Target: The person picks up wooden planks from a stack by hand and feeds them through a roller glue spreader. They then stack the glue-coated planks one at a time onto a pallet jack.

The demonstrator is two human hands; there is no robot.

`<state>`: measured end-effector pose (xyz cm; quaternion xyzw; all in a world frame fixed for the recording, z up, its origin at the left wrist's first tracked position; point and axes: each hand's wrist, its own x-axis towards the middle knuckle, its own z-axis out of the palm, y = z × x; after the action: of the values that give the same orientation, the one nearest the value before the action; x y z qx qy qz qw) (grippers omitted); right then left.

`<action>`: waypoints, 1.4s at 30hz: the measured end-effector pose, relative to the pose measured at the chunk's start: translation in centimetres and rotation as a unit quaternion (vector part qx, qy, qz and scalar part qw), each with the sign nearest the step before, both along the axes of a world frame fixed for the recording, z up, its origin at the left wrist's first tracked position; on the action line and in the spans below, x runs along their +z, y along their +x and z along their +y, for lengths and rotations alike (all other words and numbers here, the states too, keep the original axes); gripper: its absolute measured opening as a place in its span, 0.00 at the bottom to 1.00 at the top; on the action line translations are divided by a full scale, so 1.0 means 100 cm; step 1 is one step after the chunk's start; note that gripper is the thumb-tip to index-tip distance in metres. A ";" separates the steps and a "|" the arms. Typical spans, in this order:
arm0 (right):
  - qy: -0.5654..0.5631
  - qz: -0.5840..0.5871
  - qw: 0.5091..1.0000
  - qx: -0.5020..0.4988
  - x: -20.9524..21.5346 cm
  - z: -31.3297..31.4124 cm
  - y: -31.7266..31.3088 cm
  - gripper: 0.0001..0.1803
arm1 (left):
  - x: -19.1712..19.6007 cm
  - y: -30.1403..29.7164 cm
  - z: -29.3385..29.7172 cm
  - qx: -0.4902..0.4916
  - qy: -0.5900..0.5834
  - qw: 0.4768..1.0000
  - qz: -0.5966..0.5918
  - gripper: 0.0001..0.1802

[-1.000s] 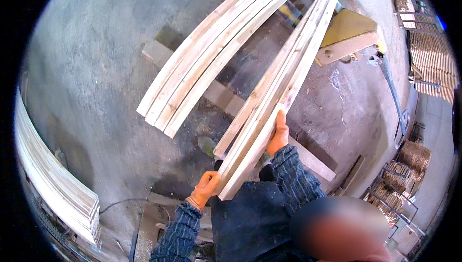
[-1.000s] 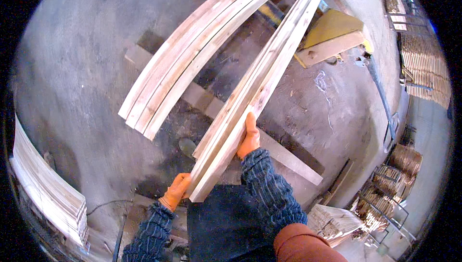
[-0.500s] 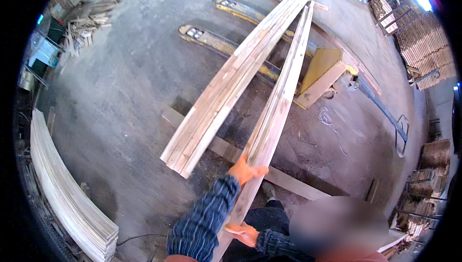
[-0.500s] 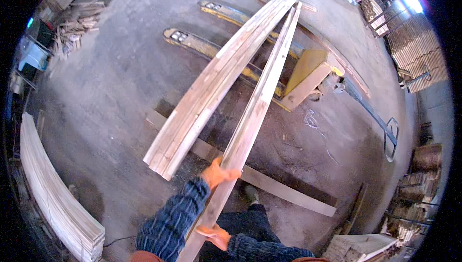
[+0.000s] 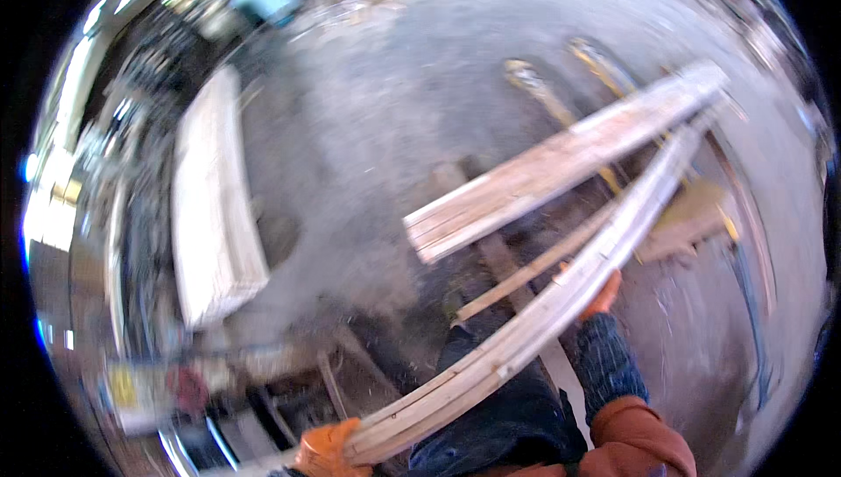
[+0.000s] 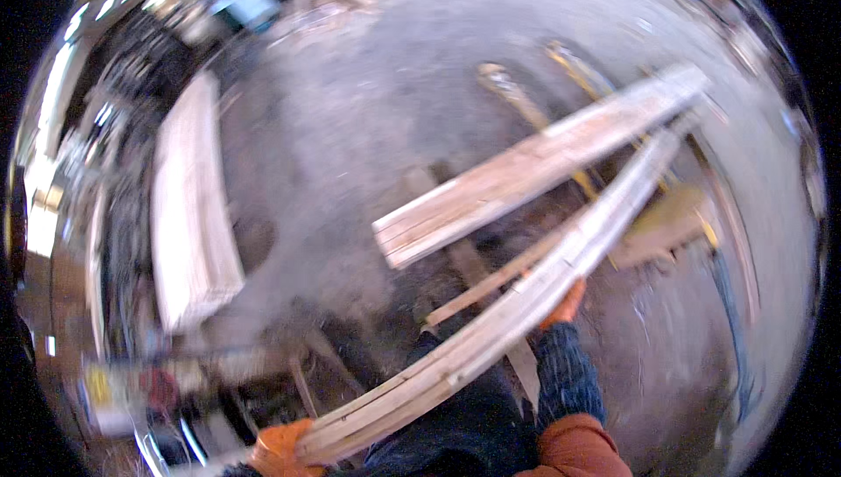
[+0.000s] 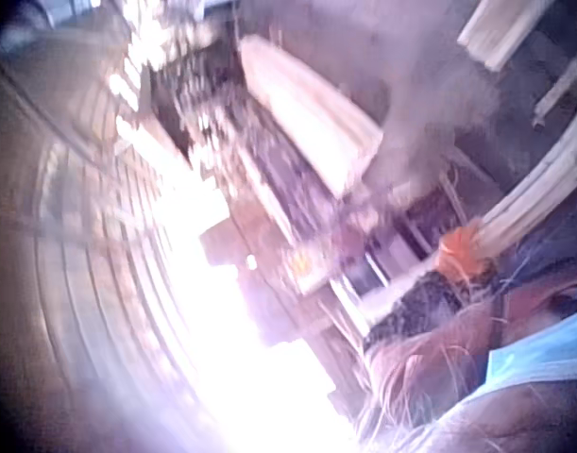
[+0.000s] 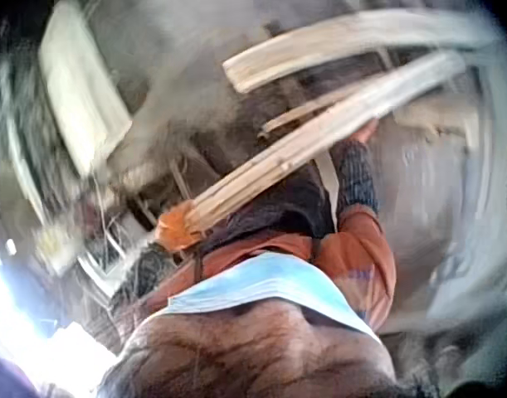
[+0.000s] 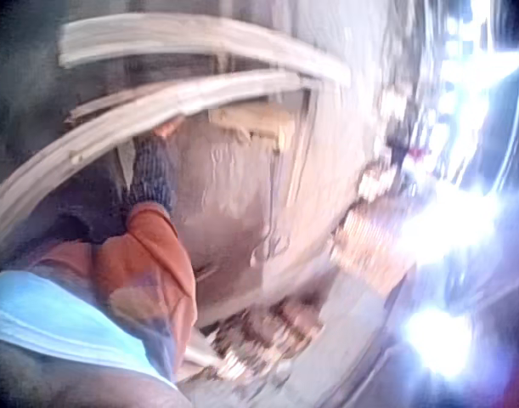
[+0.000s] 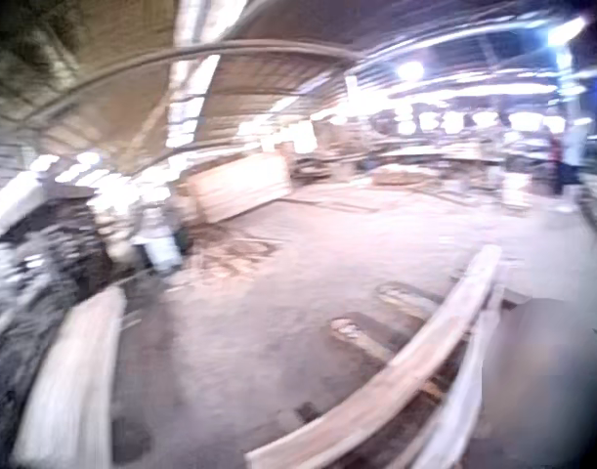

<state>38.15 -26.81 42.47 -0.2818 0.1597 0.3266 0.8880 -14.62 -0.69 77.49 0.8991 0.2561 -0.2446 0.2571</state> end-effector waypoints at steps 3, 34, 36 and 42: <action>-0.060 0.025 0.998 0.014 0.064 0.018 -0.065 0.52 | 0.051 -0.039 -0.047 0.033 0.076 0.995 -0.051 0.53; 0.189 -0.325 0.875 0.304 0.308 -0.003 -0.172 0.43 | -0.014 -0.387 -0.092 0.178 0.257 0.928 -0.200 0.44; 0.008 -0.216 0.960 0.178 0.274 0.004 -0.203 0.42 | -0.029 -0.455 -0.098 0.189 0.281 0.932 -0.132 0.45; -0.047 -0.050 0.995 0.073 0.201 0.000 -0.333 0.39 | -0.035 -0.466 -0.081 0.184 0.249 0.950 0.035 0.42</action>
<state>4.89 -26.81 62.55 -0.3500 0.1088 0.3682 0.8545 -61.22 -8.79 74.03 0.8624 0.4792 -0.1531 0.0565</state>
